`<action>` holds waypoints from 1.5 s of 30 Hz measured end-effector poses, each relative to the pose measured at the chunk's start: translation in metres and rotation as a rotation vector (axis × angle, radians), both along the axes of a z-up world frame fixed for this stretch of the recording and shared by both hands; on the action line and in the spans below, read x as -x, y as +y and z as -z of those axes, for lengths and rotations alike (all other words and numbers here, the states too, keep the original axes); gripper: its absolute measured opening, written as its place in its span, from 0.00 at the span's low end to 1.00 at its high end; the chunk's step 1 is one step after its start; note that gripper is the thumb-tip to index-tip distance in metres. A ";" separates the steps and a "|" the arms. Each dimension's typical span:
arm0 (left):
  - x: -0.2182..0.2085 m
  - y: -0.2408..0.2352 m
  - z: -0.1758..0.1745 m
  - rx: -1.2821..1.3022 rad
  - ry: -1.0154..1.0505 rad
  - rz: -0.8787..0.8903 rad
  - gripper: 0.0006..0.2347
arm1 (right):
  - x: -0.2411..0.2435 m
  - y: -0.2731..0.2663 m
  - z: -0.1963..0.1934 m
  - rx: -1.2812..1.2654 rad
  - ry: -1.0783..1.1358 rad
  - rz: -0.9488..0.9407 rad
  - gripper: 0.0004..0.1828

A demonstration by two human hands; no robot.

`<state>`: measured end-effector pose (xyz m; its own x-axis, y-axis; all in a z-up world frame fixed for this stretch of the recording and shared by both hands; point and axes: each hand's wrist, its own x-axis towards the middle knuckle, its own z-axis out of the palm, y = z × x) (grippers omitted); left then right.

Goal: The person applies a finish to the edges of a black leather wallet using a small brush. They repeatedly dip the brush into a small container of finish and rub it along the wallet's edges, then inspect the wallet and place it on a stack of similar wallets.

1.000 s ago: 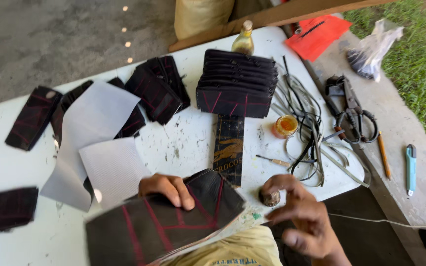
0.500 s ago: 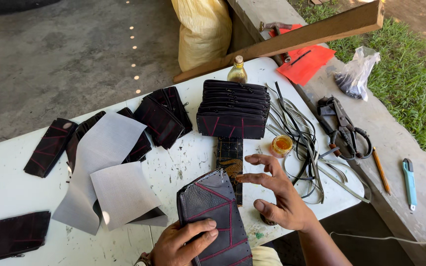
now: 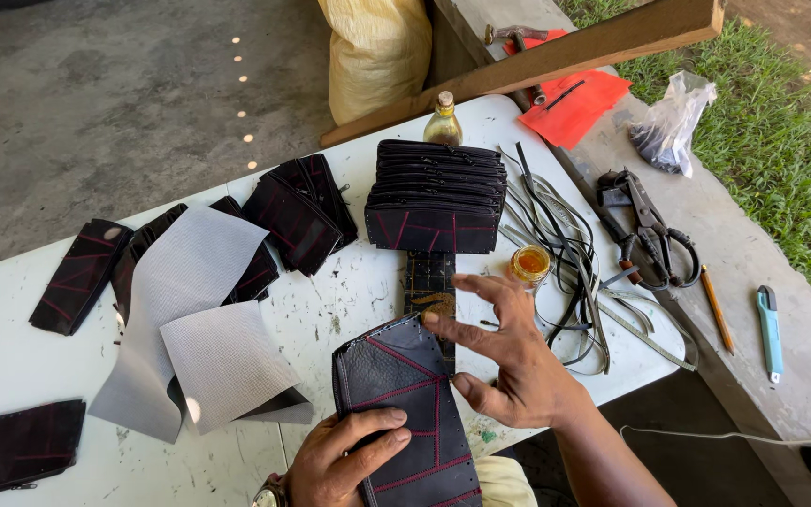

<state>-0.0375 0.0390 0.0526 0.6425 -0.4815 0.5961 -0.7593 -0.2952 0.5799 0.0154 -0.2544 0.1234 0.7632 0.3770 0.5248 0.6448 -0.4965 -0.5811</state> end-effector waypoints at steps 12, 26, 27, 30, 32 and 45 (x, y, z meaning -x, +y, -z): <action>-0.003 -0.005 -0.013 0.048 0.012 -0.029 0.23 | 0.002 0.001 0.001 -0.039 0.066 -0.055 0.32; -0.012 -0.006 -0.025 0.001 -0.024 0.045 0.20 | 0.019 0.001 -0.001 0.159 0.057 0.099 0.34; -0.012 -0.006 -0.025 0.001 -0.025 0.039 0.19 | 0.014 0.002 -0.003 0.169 0.040 0.097 0.34; -0.009 -0.005 -0.022 -0.002 -0.019 0.033 0.19 | 0.009 0.008 -0.004 0.204 0.003 0.095 0.32; -0.011 -0.004 -0.019 -0.002 -0.024 0.055 0.21 | 0.014 0.008 -0.003 0.238 -0.020 0.107 0.31; -0.018 -0.004 -0.015 0.064 0.002 -0.149 0.23 | 0.044 0.007 0.010 0.287 -0.072 0.076 0.28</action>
